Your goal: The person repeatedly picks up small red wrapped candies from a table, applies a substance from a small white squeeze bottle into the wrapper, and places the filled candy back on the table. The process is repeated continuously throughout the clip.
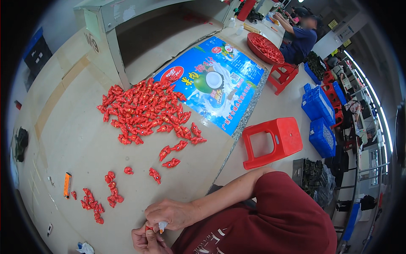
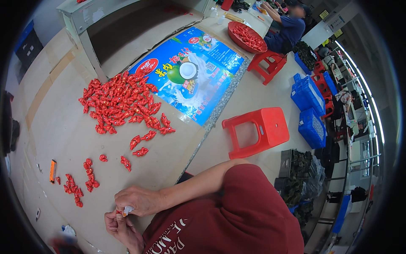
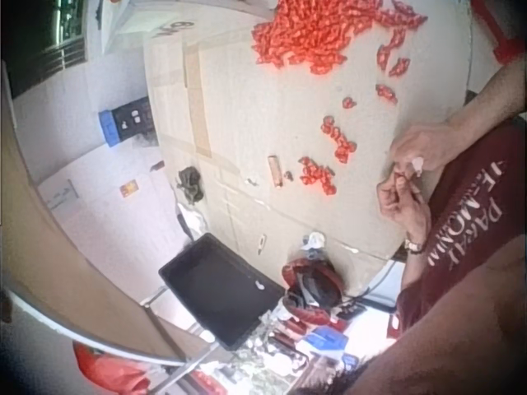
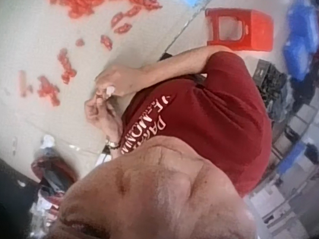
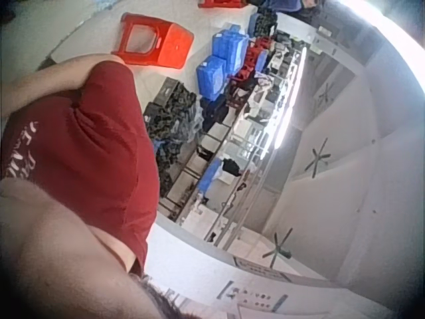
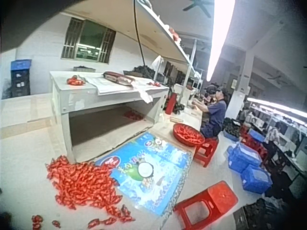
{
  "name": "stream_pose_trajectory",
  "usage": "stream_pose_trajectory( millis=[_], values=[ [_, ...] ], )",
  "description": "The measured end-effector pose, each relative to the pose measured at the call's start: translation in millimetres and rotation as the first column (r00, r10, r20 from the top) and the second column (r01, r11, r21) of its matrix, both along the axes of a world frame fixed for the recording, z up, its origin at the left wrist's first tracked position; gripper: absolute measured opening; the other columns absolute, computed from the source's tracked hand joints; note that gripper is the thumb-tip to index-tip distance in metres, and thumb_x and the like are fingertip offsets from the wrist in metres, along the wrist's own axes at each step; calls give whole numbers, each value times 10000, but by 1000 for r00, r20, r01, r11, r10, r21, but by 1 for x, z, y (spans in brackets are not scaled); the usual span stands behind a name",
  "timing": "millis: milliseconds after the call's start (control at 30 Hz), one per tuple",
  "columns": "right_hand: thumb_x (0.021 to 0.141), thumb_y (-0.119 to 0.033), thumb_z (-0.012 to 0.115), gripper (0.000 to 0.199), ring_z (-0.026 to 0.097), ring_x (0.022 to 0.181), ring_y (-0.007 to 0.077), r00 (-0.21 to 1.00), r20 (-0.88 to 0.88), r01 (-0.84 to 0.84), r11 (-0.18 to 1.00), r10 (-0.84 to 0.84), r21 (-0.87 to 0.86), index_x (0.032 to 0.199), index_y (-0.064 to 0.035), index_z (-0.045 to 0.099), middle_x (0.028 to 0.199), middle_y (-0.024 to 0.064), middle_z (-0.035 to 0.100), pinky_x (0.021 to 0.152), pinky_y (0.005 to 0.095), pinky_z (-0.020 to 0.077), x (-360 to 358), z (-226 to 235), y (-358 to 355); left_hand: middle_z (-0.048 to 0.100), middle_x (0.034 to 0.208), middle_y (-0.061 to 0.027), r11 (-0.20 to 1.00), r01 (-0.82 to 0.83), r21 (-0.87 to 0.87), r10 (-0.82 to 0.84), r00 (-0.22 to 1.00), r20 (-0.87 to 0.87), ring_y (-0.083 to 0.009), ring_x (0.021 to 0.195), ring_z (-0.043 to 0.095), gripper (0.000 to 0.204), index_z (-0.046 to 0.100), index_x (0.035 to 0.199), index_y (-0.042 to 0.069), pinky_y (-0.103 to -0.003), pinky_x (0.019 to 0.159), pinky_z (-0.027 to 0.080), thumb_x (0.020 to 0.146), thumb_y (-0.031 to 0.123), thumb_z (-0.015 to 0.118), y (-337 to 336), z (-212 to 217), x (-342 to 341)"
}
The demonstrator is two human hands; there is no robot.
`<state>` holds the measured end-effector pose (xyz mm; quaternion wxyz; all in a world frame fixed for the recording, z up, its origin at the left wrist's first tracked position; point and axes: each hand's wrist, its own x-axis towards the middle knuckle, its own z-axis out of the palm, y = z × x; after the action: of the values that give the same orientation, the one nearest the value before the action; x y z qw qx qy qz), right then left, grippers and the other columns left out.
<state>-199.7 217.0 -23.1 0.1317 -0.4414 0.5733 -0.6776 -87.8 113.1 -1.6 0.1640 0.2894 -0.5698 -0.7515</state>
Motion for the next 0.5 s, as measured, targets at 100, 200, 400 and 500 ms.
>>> stream_pose_trajectory(
  millis=[100,200,400,500],
  values=[
    [808,-57,647,186,537,642,251,1000,-14,-11,1000,11,12,729,-9,485,685,76,480,532,351,433,-2,-5,-1,527,633,-10,1000,-7,-2,7,998,57,-15,418,343,169,498,806,41,-168,344,214,902,133,601,-1,3,-2],
    [811,-56,662,134,551,656,249,997,-69,-29,1000,29,5,786,5,545,714,88,529,539,349,442,-5,-8,-5,522,635,-6,999,-5,35,4,1000,30,-16,423,347,111,512,834,38,-170,359,234,904,91,580,-4,-1,-2],
    [754,-9,720,149,617,690,230,999,-34,-20,994,24,103,857,10,615,793,122,619,579,300,488,-1,-6,-2,560,628,-20,997,5,80,-6,1000,15,-24,438,428,29,540,908,-3,-166,379,311,894,13,560,-9,0,4],
    [747,12,718,152,618,682,216,999,-39,-16,993,20,118,864,12,621,792,120,622,577,300,487,-2,-2,-4,571,640,-21,995,56,83,-56,998,-7,-23,444,431,42,546,937,-10,-166,385,320,910,22,546,-14,-3,7]
  ],
)
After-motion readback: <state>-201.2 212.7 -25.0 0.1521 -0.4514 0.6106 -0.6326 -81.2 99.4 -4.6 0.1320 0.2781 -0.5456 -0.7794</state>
